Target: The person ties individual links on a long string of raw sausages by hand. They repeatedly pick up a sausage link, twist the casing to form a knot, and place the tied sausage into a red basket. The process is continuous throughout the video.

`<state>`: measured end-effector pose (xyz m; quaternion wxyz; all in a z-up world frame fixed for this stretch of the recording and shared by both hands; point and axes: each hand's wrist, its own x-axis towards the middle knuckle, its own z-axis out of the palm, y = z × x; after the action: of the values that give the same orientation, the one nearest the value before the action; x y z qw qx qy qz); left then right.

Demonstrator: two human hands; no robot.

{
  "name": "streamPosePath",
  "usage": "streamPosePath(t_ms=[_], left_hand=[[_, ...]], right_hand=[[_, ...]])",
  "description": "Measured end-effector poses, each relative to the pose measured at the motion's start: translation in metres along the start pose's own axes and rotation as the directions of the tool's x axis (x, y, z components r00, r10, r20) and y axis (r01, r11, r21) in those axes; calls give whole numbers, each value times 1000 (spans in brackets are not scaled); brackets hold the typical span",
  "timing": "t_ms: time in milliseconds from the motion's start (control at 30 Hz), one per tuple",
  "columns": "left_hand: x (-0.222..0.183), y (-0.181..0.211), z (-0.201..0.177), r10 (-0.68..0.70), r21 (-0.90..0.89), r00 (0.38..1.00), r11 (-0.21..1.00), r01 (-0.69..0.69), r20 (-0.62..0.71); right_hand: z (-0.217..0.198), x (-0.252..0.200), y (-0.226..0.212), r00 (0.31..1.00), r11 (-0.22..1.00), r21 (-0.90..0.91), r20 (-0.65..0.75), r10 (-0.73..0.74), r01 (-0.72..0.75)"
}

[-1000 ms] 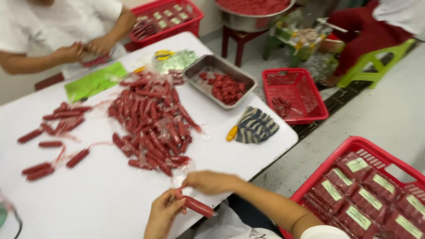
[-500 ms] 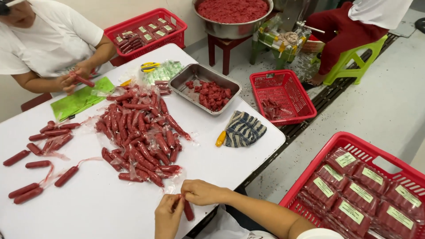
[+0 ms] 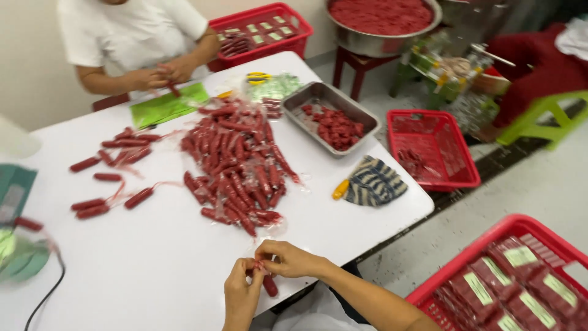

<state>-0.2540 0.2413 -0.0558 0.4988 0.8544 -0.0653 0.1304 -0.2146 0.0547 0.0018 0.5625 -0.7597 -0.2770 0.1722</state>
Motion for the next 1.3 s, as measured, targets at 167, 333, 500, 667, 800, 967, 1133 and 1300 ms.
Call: streamPosePath(t_ms=[167, 333, 500, 667, 800, 967, 1133, 1300], left_hand=[[-14, 4, 9, -215, -112, 966, 973, 200, -142], [-14, 21, 18, 68, -78, 982, 993, -83, -176], [-5, 30, 32, 259, 23, 959, 966, -258, -118], [0, 63, 24, 405, -77, 908, 907, -414, -107], [-9, 54, 35, 290, -61, 938, 950, -306, -189], [-15, 21, 48, -85, -337, 974, 942, 10, -211], [-3, -18, 50, -269, -370, 963, 897, 243, -20], [16, -2, 32, -211, -344, 977, 917, 202, 10]], right_hand=[[1, 3, 6, 991, 982, 186, 134, 7, -32], [2, -4, 15, 994, 993, 55, -45, -101, 103], [2, -18, 38, 971, 993, -58, -210, -112, 102], [16, -18, 31, 873, 860, 480, -331, 358, -171], [26, -15, 38, 873, 937, 318, -406, 271, -143], [26, -11, 41, 882, 998, -61, -468, -49, 23], [16, -12, 12, 923, 673, -676, 25, -384, 298], [-12, -1, 55, 989, 757, -636, 82, -124, 148]])
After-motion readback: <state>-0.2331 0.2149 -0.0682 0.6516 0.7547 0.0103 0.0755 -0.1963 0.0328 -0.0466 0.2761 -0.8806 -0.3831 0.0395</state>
